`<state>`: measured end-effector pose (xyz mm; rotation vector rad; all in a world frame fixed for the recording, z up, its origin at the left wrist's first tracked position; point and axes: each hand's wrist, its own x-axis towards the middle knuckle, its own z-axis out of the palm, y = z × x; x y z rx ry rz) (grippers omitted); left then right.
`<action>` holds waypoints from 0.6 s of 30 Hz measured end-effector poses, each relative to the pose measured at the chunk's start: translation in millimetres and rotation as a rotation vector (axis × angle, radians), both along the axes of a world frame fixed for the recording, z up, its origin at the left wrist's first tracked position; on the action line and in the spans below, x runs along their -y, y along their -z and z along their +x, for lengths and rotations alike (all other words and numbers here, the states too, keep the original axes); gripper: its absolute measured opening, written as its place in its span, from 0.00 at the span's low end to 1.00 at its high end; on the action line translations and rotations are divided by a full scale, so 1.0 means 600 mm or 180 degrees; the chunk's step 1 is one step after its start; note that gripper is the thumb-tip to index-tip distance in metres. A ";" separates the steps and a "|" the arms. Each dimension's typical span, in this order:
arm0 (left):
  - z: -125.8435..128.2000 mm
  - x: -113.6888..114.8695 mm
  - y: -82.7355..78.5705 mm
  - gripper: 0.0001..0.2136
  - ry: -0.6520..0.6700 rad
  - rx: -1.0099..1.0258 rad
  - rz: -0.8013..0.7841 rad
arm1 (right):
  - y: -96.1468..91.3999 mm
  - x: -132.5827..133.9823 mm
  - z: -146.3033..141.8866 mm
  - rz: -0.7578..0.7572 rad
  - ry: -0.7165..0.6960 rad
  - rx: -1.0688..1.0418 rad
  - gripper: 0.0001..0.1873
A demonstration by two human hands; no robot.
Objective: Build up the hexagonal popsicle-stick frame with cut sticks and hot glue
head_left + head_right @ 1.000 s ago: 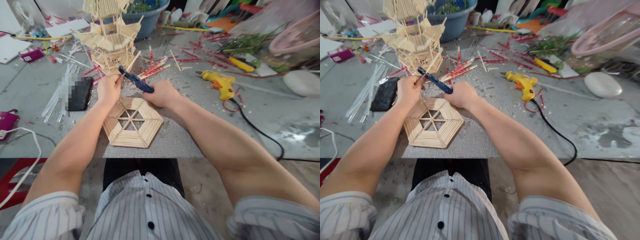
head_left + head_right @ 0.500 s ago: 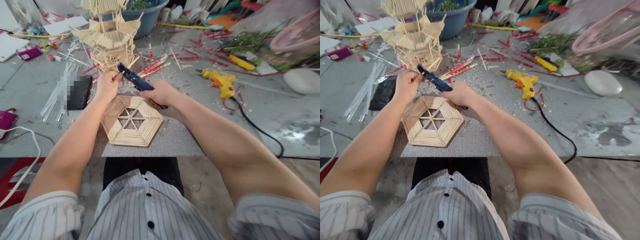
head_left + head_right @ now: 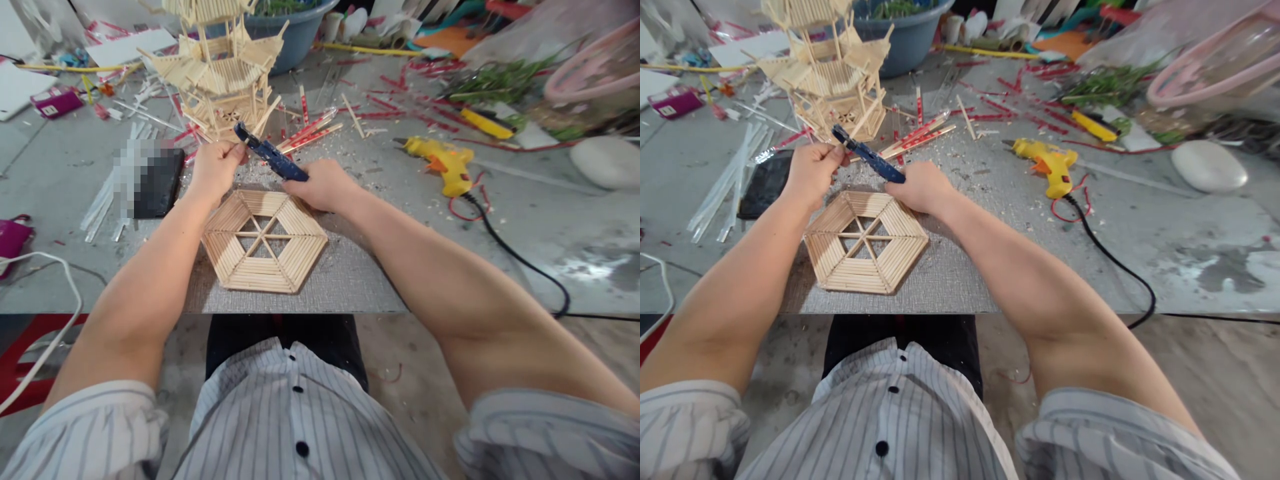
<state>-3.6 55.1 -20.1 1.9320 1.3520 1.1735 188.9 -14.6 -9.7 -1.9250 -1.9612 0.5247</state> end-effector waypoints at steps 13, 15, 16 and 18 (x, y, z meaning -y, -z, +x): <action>0.005 0.014 -0.012 0.13 0.0506 0.0456 -0.0405 | 0.003 0.002 0.008 0.0445 -0.0124 0.0235 0.23; 0.004 0.016 -0.015 0.13 0.0618 0.0498 -0.0482 | 0.006 0.001 0.009 0.0447 -0.0125 0.0229 0.22; 0.003 0.017 -0.017 0.13 0.0691 0.0527 -0.0519 | 0.006 0.001 0.010 0.0451 -0.0126 0.0226 0.22; 0.003 0.021 -0.021 0.13 0.0854 0.0628 -0.0660 | 0.007 0.000 0.011 0.0466 -0.0138 0.0213 0.22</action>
